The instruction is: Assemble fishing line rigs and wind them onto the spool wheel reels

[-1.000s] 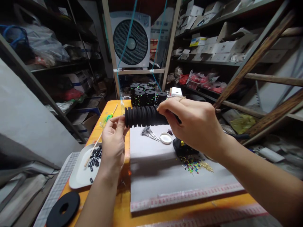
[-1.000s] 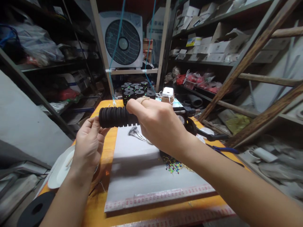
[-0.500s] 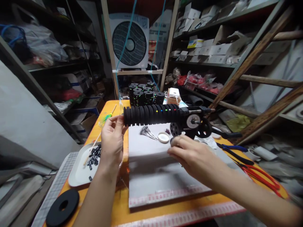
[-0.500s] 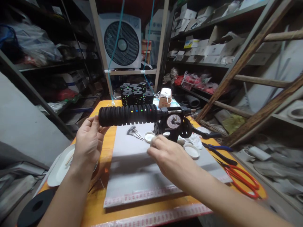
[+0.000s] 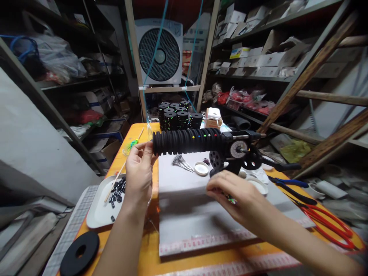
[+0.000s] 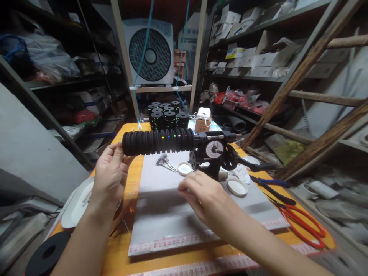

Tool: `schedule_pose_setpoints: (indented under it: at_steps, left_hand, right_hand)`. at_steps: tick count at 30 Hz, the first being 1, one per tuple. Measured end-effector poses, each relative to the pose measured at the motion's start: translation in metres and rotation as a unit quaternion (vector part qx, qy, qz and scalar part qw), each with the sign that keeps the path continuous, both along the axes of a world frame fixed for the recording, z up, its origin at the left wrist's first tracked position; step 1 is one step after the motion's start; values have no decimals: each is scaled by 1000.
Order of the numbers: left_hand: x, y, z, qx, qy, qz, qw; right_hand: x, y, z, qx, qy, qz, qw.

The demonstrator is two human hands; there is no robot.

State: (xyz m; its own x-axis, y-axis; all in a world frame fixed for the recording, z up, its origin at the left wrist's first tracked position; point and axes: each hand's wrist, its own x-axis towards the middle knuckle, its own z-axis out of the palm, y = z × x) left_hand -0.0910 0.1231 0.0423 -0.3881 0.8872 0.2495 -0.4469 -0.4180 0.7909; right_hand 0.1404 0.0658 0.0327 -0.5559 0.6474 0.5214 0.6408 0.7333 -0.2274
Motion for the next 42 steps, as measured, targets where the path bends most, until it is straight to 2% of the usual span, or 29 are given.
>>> schedule_pose_setpoints:
  at_steps: [3, 5, 8, 13, 37, 40, 42]
  left_hand:
    - [0, 0, 0, 3, 8, 1, 1000]
    - [-1, 0, -1, 2, 9, 0, 1000]
    - [-2, 0, -1, -2, 8, -1, 1000]
    - [-2, 1, -1, -1, 19, -2, 1000]
    - [-1, 1, -1, -4, 19, 3, 1000]
    - [-1, 0, 0, -5, 15, 5, 1000]
    - [0, 0, 0, -5, 11, 4, 1000]
  right_hand:
    - [-16, 9, 48, 88, 85, 28, 992]
    - [-26, 21, 73, 159, 110, 24, 981]
    - [-38, 41, 90, 194, 116, 14, 974]
    - [-47, 57, 86, 194, 98, 13, 976]
    - [-57, 55, 85, 255, -7, -24, 967]
    - [-51, 48, 79, 266, -4, -9, 964]
    - [-40, 36, 69, 274, 10, -5, 962]
